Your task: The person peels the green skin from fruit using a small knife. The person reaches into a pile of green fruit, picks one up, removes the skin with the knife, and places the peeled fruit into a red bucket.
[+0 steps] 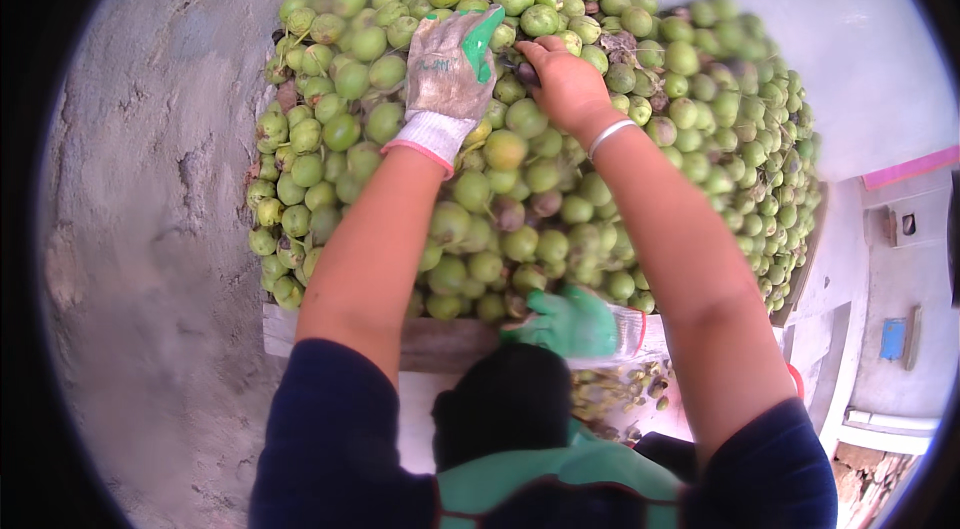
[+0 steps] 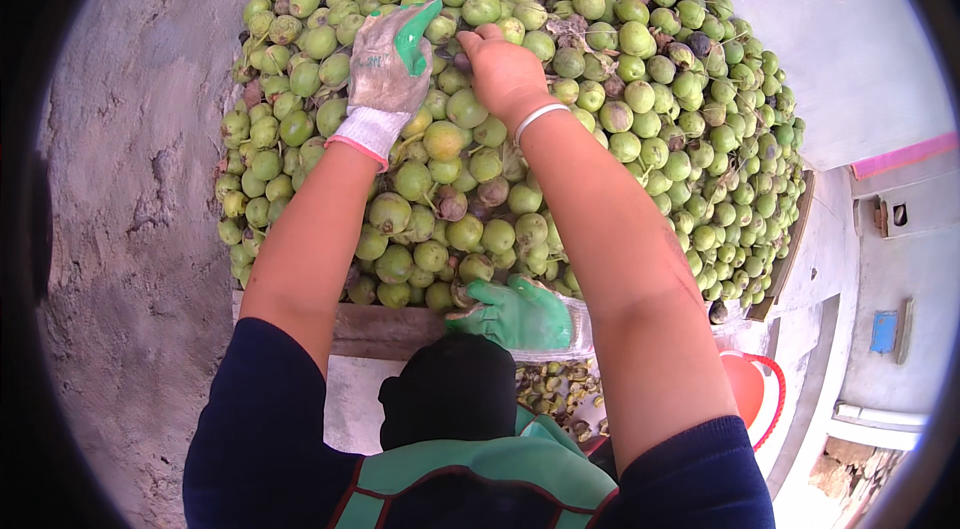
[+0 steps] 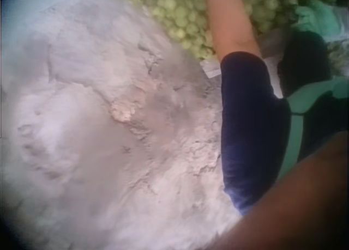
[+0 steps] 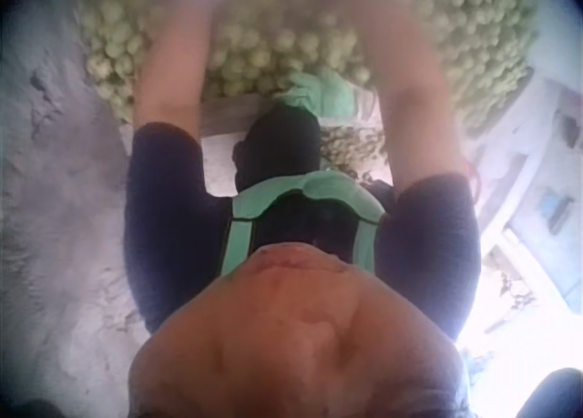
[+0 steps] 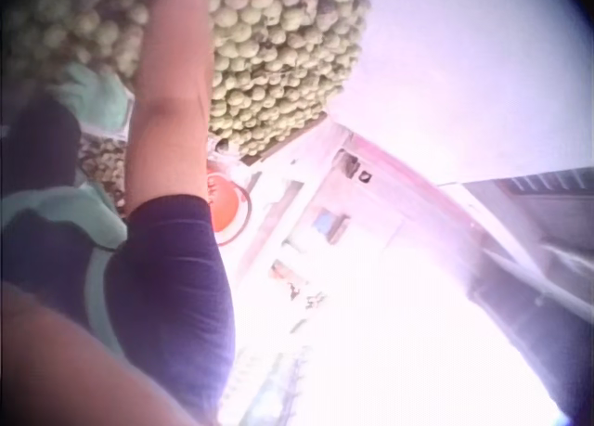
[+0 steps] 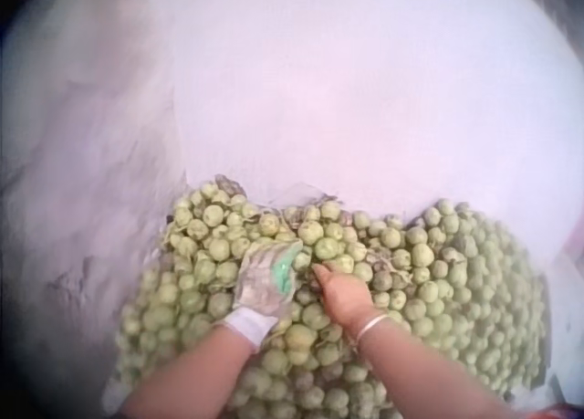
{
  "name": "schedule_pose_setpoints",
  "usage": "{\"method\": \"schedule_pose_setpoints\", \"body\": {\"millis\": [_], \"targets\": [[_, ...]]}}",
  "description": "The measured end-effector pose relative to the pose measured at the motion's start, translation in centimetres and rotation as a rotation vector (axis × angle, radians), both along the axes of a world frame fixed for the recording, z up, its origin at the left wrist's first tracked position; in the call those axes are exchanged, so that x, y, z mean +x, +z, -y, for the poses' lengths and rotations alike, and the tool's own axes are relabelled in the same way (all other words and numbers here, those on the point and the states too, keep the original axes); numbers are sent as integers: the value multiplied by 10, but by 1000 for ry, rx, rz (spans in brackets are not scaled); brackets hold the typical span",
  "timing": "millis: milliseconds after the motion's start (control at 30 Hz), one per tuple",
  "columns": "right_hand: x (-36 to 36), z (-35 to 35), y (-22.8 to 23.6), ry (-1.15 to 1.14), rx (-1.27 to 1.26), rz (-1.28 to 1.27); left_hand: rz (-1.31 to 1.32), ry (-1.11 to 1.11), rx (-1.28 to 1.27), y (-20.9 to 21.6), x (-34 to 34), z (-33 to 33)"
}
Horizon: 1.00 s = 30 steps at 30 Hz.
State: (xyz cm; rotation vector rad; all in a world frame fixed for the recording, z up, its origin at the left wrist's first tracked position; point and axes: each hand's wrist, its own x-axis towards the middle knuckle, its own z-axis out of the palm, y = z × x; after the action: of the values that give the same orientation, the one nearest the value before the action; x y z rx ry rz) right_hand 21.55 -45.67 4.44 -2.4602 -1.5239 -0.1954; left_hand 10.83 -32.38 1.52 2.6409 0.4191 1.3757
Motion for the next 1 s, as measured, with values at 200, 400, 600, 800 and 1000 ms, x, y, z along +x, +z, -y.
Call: {"method": "schedule_pose_setpoints", "body": {"millis": [200, 400, 600, 800, 1000], "targets": [[-53, 83, 55, 74, 488, -270, -162, 113, 89, -9, 1, -11], [-115, 234, 93, -74, 675, -398, -62, -697, -1094, 99, -62, 139], [-173, 316, 90, -306, 645, -530, -342, -1224, -1572, 105, -111, 287], [-194, 376, 58, -335, 658, -610, -346, -879, -1039, 74, -104, 258], [-194, 390, 29, -346, 734, -810, -246, 270, -496, 95, -77, 130]]}}
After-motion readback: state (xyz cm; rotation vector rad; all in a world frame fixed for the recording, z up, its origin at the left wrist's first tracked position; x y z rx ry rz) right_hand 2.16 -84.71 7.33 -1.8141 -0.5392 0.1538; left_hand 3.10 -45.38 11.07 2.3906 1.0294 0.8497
